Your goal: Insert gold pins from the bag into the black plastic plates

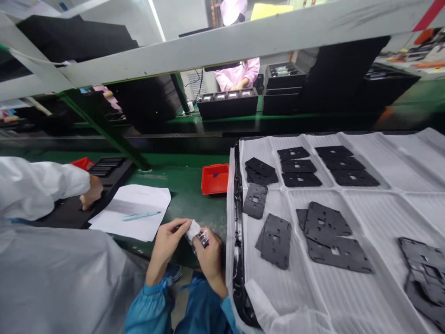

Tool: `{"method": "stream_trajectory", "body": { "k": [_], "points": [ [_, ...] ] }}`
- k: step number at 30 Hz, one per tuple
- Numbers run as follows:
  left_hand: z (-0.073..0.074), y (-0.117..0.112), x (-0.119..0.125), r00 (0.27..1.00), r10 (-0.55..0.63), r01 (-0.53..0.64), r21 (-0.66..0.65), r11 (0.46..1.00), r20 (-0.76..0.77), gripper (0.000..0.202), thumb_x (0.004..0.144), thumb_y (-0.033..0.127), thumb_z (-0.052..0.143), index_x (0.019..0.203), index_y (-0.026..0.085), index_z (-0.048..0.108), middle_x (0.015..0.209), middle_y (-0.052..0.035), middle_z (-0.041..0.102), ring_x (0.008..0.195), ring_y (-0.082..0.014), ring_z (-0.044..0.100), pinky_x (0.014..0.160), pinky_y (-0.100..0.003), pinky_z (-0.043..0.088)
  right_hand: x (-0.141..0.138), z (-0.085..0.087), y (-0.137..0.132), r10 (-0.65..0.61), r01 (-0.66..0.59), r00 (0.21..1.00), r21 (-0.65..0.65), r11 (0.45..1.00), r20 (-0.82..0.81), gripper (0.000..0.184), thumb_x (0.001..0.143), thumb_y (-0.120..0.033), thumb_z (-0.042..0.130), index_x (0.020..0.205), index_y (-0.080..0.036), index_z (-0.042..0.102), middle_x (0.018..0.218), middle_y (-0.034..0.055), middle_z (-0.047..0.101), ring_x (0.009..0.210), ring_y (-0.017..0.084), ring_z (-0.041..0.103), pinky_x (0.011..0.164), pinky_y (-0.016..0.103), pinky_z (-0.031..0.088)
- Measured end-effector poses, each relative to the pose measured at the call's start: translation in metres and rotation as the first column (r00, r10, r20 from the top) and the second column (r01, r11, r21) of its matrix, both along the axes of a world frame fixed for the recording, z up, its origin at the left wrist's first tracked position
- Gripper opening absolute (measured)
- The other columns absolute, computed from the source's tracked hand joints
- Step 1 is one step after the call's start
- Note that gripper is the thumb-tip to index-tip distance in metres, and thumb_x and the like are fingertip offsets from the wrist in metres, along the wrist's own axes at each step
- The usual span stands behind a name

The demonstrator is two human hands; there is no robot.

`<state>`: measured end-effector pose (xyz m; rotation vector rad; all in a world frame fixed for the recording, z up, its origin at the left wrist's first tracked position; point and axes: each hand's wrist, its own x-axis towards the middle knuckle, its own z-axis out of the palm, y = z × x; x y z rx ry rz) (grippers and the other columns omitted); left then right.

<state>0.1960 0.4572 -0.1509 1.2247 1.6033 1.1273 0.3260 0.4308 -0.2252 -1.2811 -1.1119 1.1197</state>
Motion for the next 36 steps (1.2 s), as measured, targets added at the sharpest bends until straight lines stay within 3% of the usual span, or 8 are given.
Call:
{"method": "stream_trajectory", "body": {
  "k": [5,9,18,27,31,36],
  "points": [
    [-0.005,0.008,0.000,0.985,0.164,-0.167,0.063,0.984,0.052,0.035,0.080,0.047,0.076,0.088,0.013,0.077,0.082,-0.0081,0.074,0.076,-0.0193,0.065,0.068,-0.025,0.049,0.004,0.007,0.002,-0.017,0.015,0.999,-0.031,0.999,-0.049,0.034,0.087,-0.046,0.066,0.104,-0.017,0.074,0.099,0.0052,0.075,0.091,0.013,0.069,0.085,0.021,0.054],
    [-0.007,0.015,0.002,0.979,0.181,-0.190,0.089,0.978,0.098,0.033,0.080,0.045,0.075,0.086,0.012,0.075,0.078,-0.0069,0.072,0.070,-0.0174,0.062,0.062,-0.023,0.047,0.004,0.011,0.003,-0.029,0.025,0.996,-0.046,0.999,-0.079,0.042,0.085,-0.053,0.067,0.100,-0.014,0.073,0.090,0.0063,0.075,0.079,0.013,0.069,0.075,0.022,0.056],
    [0.000,0.017,0.004,0.994,-0.003,-0.005,0.069,0.998,0.111,0.025,0.078,0.038,0.079,0.087,0.015,0.081,0.091,-0.0105,0.077,0.084,-0.0218,0.069,0.077,-0.027,0.052,0.008,0.016,0.007,0.037,-0.054,0.989,-0.114,0.992,-0.145,0.040,0.071,-0.046,0.076,0.094,-0.013,0.073,0.082,0.0034,0.071,0.070,0.011,0.062,0.066,0.019,0.050],
    [0.001,0.016,0.015,0.994,-0.091,0.088,0.062,0.994,0.057,0.019,0.080,0.034,0.078,0.087,0.017,0.081,0.090,-0.0093,0.077,0.084,-0.0220,0.070,0.077,-0.027,0.052,0.010,0.016,0.012,-0.035,-0.005,0.983,-0.214,0.977,-0.181,0.047,0.069,-0.047,0.075,0.099,-0.011,0.076,0.089,0.0063,0.075,0.074,0.013,0.063,0.069,0.022,0.051],
    [0.000,0.017,0.025,0.998,-0.039,0.035,0.091,0.995,0.040,0.020,0.081,0.035,0.075,0.084,0.016,0.077,0.085,-0.0079,0.075,0.079,-0.0210,0.068,0.073,-0.027,0.051,0.010,0.011,0.012,-0.105,0.069,0.979,-0.202,0.977,-0.173,0.044,0.074,-0.047,0.072,0.098,-0.010,0.076,0.089,0.0064,0.075,0.074,0.013,0.062,0.068,0.021,0.050],
    [-0.001,0.031,0.018,0.991,0.126,-0.130,0.167,0.977,0.033,0.025,0.085,0.040,0.069,0.086,0.014,0.070,0.080,-0.0055,0.069,0.074,-0.0175,0.063,0.067,-0.025,0.047,0.011,0.004,0.011,-0.194,0.162,0.970,-0.202,0.966,-0.149,0.050,0.075,-0.058,0.074,0.092,-0.010,0.073,0.085,0.0067,0.073,0.074,0.013,0.062,0.068,0.021,0.050]
  ]
}}
